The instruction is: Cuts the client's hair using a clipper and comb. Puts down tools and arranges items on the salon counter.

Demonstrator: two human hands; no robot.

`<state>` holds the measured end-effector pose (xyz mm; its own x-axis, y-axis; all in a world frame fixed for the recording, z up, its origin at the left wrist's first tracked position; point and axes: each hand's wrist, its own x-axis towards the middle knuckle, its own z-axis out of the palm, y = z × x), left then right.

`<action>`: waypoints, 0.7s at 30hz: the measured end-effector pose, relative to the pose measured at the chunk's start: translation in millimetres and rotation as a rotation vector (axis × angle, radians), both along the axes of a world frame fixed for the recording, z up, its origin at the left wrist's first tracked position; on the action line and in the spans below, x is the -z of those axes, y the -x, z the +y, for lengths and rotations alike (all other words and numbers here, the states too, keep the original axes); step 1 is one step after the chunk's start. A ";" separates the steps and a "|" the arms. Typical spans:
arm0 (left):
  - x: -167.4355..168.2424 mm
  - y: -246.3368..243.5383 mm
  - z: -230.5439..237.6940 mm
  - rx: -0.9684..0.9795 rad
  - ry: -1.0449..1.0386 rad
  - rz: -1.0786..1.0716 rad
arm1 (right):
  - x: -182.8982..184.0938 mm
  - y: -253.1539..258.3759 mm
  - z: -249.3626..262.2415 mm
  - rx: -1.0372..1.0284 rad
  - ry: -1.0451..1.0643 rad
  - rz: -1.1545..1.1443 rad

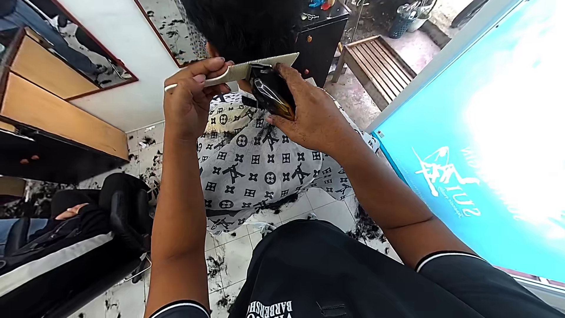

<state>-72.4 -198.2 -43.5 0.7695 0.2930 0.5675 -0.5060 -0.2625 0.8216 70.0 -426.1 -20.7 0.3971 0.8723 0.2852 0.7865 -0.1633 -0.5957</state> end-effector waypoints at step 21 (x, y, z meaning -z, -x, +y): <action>14.0 -1.0 32.6 -0.019 0.062 0.066 | 50.2 -24.6 9.2 0.095 -0.154 0.252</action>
<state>-71.5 -165.6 -57.5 0.7986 0.3410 0.4960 -0.4457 -0.2187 0.8680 94.6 -416.9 -70.9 0.5498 0.7822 0.2930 0.5964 -0.1220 -0.7933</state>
